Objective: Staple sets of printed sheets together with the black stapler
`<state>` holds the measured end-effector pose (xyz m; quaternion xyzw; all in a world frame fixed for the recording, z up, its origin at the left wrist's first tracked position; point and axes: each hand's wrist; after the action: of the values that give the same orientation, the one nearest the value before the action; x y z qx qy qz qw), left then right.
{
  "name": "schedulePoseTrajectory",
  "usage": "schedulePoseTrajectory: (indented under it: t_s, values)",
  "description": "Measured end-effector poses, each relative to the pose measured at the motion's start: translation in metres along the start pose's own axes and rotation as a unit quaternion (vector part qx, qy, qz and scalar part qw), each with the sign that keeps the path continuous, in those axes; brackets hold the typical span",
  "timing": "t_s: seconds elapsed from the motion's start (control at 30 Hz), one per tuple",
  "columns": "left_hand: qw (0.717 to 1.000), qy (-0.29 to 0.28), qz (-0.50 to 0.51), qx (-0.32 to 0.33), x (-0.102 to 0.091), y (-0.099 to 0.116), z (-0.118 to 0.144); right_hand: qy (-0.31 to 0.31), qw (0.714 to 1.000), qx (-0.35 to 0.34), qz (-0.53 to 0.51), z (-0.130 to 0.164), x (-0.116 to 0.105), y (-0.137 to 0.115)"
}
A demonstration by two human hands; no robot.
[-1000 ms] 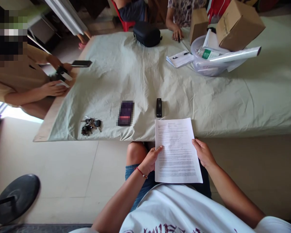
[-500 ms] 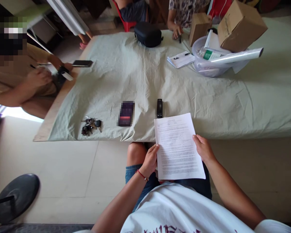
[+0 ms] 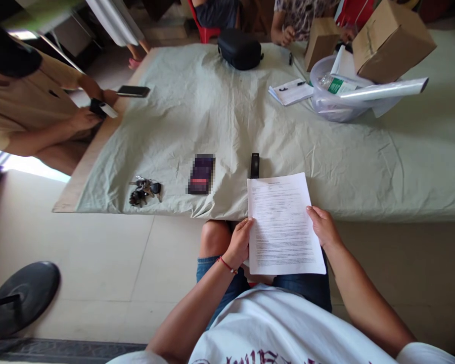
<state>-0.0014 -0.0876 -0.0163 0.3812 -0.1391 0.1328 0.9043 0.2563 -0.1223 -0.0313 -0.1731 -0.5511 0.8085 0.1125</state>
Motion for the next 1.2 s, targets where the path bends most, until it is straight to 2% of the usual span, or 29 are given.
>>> schedulePoseTrajectory:
  t_s: [0.13,0.37,0.47,0.57,0.63,0.67,0.77,0.83,0.93,1.07,1.13,1.2]
  values:
    - [1.0,-0.001,0.02,0.005,0.001,-0.009,0.004,0.009,1.0,0.018,-0.017,-0.001,-0.004,0.002]
    - [0.998,-0.026,-0.041,0.034,-0.006,-0.021,0.016,0.018,0.999,0.03,-0.015,0.004,-0.001,0.004]
    - [0.997,-0.036,-0.052,0.037,-0.008,-0.016,0.015,0.017,0.997,0.023,0.067,0.001,-0.01,0.0]
    - [0.997,-0.054,-0.05,0.031,-0.011,-0.008,0.012,0.11,0.968,-0.044,0.22,-0.011,-0.027,-0.021]
    - [0.997,-0.064,-0.043,0.023,-0.012,-0.004,0.012,0.188,0.935,-0.128,0.272,-0.024,-0.032,-0.047]
    - [0.997,-0.067,-0.039,0.019,-0.013,-0.002,0.011,0.196,0.925,-0.173,0.276,-0.032,-0.03,-0.062]
    - [0.997,-0.068,-0.031,0.013,-0.013,0.001,0.012,0.156,0.913,-0.282,0.252,-0.061,0.0,-0.103]
    - [0.997,-0.065,-0.027,0.009,-0.013,0.001,0.012,0.103,0.897,-0.34,0.262,-0.086,0.036,-0.121]
    - [0.998,-0.064,-0.026,0.001,-0.013,0.001,0.012,0.035,0.86,-0.401,0.312,-0.126,0.099,-0.132]
    - [0.997,-0.068,-0.03,0.007,-0.015,-0.001,0.01,-0.029,0.831,-0.42,0.363,-0.161,0.171,-0.133]
    - [0.997,-0.067,-0.034,0.011,-0.017,-0.002,0.009,-0.051,0.821,-0.402,0.401,-0.165,0.195,-0.133]
    - [0.997,-0.066,-0.035,0.012,-0.018,-0.002,0.008,-0.069,0.812,-0.366,0.448,-0.163,0.209,-0.133]
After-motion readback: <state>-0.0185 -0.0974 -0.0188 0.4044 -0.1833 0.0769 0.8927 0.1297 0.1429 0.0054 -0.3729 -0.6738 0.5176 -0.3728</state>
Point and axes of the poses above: each hand's wrist, its own z-axis away from the middle knuckle, its own x-axis out of the palm, y = z × x, and after that the axes turned 2 degrees about y, right-handed
